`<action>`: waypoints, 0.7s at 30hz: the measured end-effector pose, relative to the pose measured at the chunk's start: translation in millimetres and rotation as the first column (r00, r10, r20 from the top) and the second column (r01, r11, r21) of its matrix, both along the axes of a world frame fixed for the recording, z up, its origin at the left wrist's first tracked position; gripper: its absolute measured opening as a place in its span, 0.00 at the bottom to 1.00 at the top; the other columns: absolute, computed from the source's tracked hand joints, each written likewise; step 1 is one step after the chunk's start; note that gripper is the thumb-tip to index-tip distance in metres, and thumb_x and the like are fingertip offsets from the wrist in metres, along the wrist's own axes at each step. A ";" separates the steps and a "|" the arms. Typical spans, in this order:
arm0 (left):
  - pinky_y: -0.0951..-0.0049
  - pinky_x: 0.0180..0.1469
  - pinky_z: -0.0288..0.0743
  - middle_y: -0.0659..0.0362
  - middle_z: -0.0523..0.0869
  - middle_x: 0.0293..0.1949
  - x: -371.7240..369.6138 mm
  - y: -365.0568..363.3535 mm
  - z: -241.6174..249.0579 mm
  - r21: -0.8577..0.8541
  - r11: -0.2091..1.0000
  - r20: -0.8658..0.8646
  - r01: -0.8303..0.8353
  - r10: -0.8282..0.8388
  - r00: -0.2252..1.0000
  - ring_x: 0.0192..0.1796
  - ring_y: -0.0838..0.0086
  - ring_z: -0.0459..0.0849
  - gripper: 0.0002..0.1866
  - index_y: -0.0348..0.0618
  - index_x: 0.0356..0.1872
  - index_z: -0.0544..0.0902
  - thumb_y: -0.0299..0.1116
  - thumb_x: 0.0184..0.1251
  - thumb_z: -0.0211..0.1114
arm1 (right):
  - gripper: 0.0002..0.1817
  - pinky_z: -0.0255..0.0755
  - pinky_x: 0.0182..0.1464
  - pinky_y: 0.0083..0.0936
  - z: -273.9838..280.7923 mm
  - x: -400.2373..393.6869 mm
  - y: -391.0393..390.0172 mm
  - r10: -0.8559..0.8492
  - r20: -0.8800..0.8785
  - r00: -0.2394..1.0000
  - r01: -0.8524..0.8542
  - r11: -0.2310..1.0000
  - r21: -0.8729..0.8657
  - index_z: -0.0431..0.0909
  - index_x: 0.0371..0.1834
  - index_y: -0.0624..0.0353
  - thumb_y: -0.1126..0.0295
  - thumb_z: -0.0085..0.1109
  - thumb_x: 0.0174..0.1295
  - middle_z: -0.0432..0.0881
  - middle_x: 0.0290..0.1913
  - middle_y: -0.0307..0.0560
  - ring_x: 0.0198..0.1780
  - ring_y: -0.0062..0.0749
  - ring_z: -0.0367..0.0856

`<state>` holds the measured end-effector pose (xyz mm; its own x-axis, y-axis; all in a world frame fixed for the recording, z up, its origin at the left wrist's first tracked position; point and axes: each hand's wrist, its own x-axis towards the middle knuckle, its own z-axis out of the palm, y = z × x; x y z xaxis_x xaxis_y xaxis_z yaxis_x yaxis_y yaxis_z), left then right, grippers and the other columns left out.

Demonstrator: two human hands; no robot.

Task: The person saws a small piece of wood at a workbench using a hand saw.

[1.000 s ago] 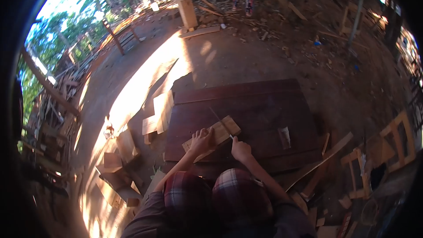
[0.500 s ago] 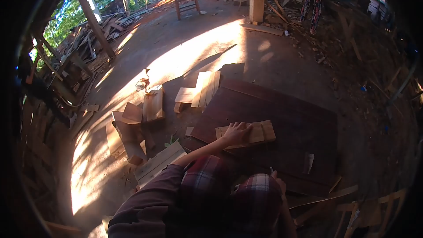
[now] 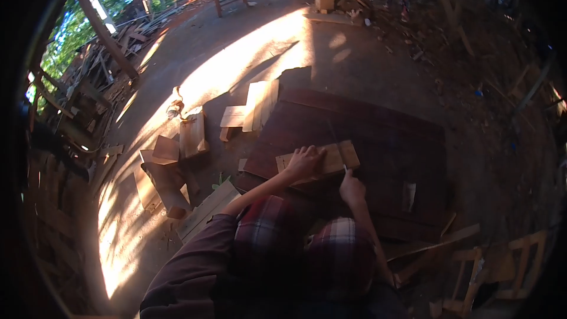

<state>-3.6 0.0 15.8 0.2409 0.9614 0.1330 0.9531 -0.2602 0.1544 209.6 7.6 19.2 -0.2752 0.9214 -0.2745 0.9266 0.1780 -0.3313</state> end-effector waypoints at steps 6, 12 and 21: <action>0.55 0.53 0.70 0.50 0.74 0.54 6.2 2.1 1.4 -0.026 0.999 0.009 -0.046 0.046 0.999 0.55 0.53 0.75 0.52 0.50 0.68 0.65 0.58 0.38 0.76 | 0.13 0.74 0.43 0.57 0.3 45.8 -49.2 0.002 -0.016 1.000 -0.003 0.998 -0.065 0.63 0.50 0.62 0.67 0.36 0.67 0.82 0.32 0.68 0.39 0.65 0.82; 0.55 0.56 0.68 0.51 0.73 0.56 2.3 4.2 -1.6 -0.044 0.999 0.060 -0.013 0.016 0.998 0.55 0.55 0.75 0.52 0.50 0.68 0.66 0.59 0.37 0.75 | 0.11 0.75 0.41 0.56 9.2 79.9 -93.1 -0.053 0.019 0.998 0.056 0.986 -0.156 0.61 0.46 0.59 0.66 0.39 0.65 0.82 0.31 0.67 0.38 0.64 0.83; 0.58 0.56 0.69 0.50 0.74 0.58 2.6 4.1 -3.3 -0.034 0.999 0.035 -0.017 0.018 0.999 0.55 0.56 0.76 0.53 0.51 0.68 0.67 0.60 0.36 0.76 | 0.13 0.76 0.40 0.53 -9.5 5.1 -3.1 0.031 -0.066 0.997 -0.027 0.997 0.070 0.63 0.50 0.64 0.71 0.39 0.63 0.82 0.31 0.67 0.36 0.61 0.83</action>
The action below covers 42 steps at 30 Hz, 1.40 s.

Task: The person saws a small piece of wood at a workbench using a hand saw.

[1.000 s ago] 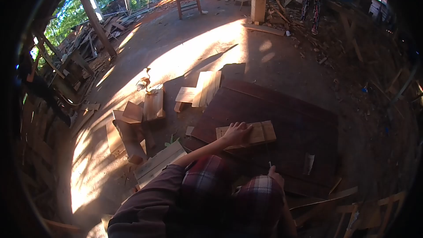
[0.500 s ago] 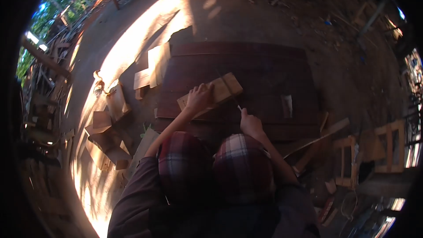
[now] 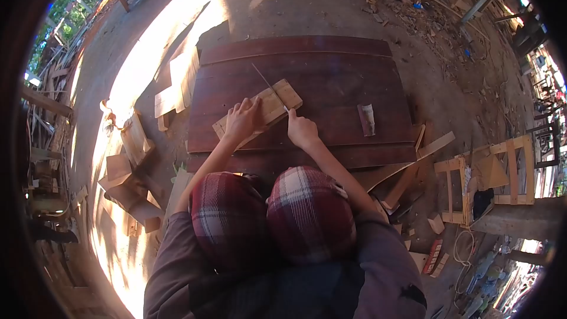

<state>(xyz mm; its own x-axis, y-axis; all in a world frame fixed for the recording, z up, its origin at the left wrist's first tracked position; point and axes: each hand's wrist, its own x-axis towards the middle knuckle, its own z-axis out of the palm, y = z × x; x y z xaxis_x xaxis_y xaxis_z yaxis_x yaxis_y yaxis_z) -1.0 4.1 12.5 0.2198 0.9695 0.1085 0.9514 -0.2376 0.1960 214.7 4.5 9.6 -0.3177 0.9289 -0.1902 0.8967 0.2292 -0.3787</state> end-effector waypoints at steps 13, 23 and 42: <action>0.58 0.57 0.68 0.51 0.74 0.57 -2.2 -0.4 1.5 0.003 1.000 0.015 0.017 -0.017 1.000 0.57 0.57 0.75 0.52 0.51 0.68 0.67 0.59 0.37 0.75 | 0.14 0.74 0.41 0.56 14.9 53.5 -72.3 -0.064 0.048 0.997 0.070 0.987 -0.147 0.61 0.49 0.61 0.67 0.40 0.64 0.82 0.31 0.67 0.37 0.64 0.83; 0.58 0.53 0.71 0.53 0.75 0.55 2.4 3.2 8.9 -0.034 0.999 -0.073 -0.005 0.002 0.997 0.52 0.56 0.76 0.53 0.51 0.68 0.67 0.61 0.37 0.75 | 0.14 0.75 0.42 0.53 4.1 47.2 -74.5 -0.118 0.053 0.992 0.124 0.982 -0.144 0.62 0.50 0.61 0.67 0.40 0.64 0.82 0.32 0.67 0.39 0.61 0.83; 0.61 0.66 0.66 0.52 0.71 0.66 -27.5 44.4 28.5 -0.388 0.915 0.083 0.105 -0.079 0.993 0.66 0.57 0.71 0.48 0.49 0.68 0.69 0.65 0.47 0.68 | 0.12 0.74 0.29 0.53 36.1 108.2 -125.0 -0.035 0.014 0.999 0.036 0.997 -0.062 0.62 0.42 0.58 0.61 0.43 0.69 0.80 0.20 0.60 0.27 0.58 0.83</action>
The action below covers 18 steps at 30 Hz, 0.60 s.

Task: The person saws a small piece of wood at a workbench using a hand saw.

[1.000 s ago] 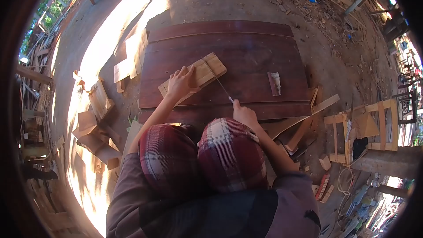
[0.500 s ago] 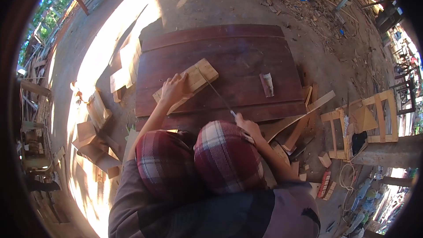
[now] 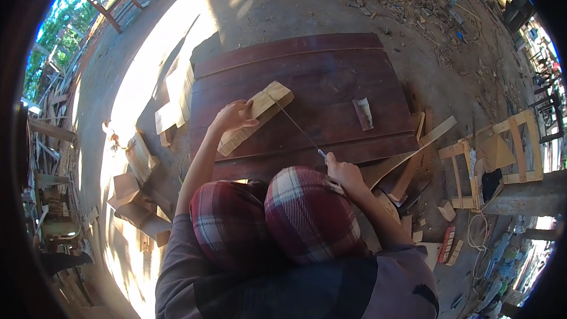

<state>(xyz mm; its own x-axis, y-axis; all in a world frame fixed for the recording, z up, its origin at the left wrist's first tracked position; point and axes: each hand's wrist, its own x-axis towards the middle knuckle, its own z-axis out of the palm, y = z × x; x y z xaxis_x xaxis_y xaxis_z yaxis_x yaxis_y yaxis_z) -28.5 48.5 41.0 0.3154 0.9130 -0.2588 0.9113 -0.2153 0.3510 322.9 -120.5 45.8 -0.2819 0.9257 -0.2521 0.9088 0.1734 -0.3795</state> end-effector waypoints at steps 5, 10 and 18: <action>0.62 0.64 0.69 0.56 0.76 0.64 -24.8 27.7 9.6 -0.150 0.987 0.198 0.051 -0.021 0.980 0.63 0.56 0.75 0.38 0.48 0.63 0.75 0.60 0.56 0.66 | 0.11 0.74 0.31 0.55 22.0 -25.8 21.8 -0.026 0.017 1.000 0.027 0.999 -0.022 0.62 0.45 0.59 0.63 0.42 0.69 0.81 0.22 0.62 0.28 0.59 0.83; 0.59 0.58 0.73 0.50 0.84 0.52 -16.8 26.4 45.4 -0.093 0.995 0.138 -0.047 0.060 0.989 0.55 0.51 0.81 0.33 0.46 0.66 0.72 0.53 0.64 0.62 | 0.09 0.76 0.34 0.53 33.1 -50.3 46.9 -0.006 -0.019 1.000 0.006 1.000 -0.003 0.62 0.45 0.62 0.68 0.40 0.67 0.82 0.24 0.62 0.31 0.59 0.84; 0.55 0.53 0.69 0.46 0.77 0.51 4.9 -1.1 5.4 0.445 0.888 -0.063 -0.112 0.156 0.986 0.54 0.53 0.78 0.31 0.38 0.64 0.64 0.37 0.62 0.63 | 0.12 0.77 0.34 0.49 25.2 -75.4 66.8 0.022 -0.015 1.000 -0.022 0.999 0.045 0.62 0.47 0.65 0.73 0.42 0.62 0.82 0.24 0.62 0.30 0.56 0.84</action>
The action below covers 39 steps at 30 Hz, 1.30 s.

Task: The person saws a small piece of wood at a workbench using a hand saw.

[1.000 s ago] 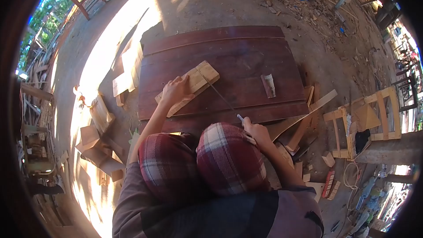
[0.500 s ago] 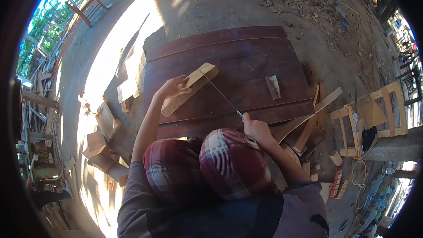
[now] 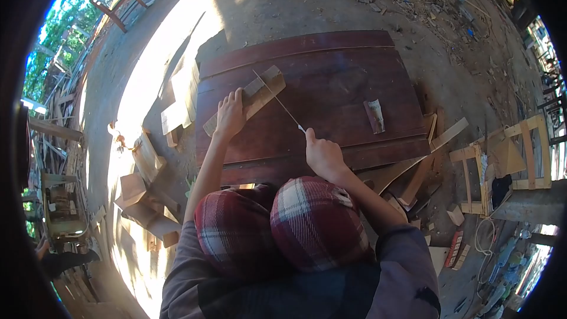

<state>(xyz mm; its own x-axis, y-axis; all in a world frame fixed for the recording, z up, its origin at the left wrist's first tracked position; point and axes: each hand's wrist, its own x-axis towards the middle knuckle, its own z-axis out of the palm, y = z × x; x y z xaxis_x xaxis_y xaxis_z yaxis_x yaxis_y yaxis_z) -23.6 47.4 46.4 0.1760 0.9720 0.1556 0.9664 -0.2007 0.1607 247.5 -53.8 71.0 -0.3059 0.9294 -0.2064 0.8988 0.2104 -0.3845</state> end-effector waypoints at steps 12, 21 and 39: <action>0.55 0.53 0.68 0.49 0.77 0.51 -2.8 3.4 -0.7 0.016 1.000 0.021 0.024 -0.024 0.999 0.54 0.54 0.77 0.30 0.40 0.64 0.64 0.35 0.61 0.63 | 0.11 0.79 0.32 0.47 6.0 -24.6 22.8 -0.016 0.019 1.000 0.014 0.994 0.105 0.64 0.46 0.65 0.73 0.43 0.62 0.83 0.24 0.60 0.30 0.55 0.85; 0.56 0.52 0.67 0.52 0.77 0.48 -1.6 3.7 -5.6 0.048 0.999 0.000 0.002 -0.002 1.000 0.51 0.58 0.77 0.29 0.42 0.62 0.65 0.38 0.62 0.63 | 0.08 0.80 0.34 0.44 10.1 -63.6 77.0 -0.004 0.048 0.999 -0.004 0.983 0.184 0.67 0.42 0.64 0.73 0.46 0.62 0.84 0.27 0.59 0.32 0.52 0.86; 0.54 0.54 0.67 0.52 0.76 0.51 0.7 8.9 -4.7 -0.073 0.994 -0.032 -0.085 0.083 0.996 0.53 0.54 0.76 0.30 0.46 0.62 0.67 0.42 0.59 0.66 | 0.13 0.78 0.43 0.47 21.9 -71.8 94.1 0.035 0.108 0.994 -0.042 0.997 0.066 0.67 0.47 0.66 0.73 0.45 0.61 0.84 0.35 0.64 0.40 0.57 0.85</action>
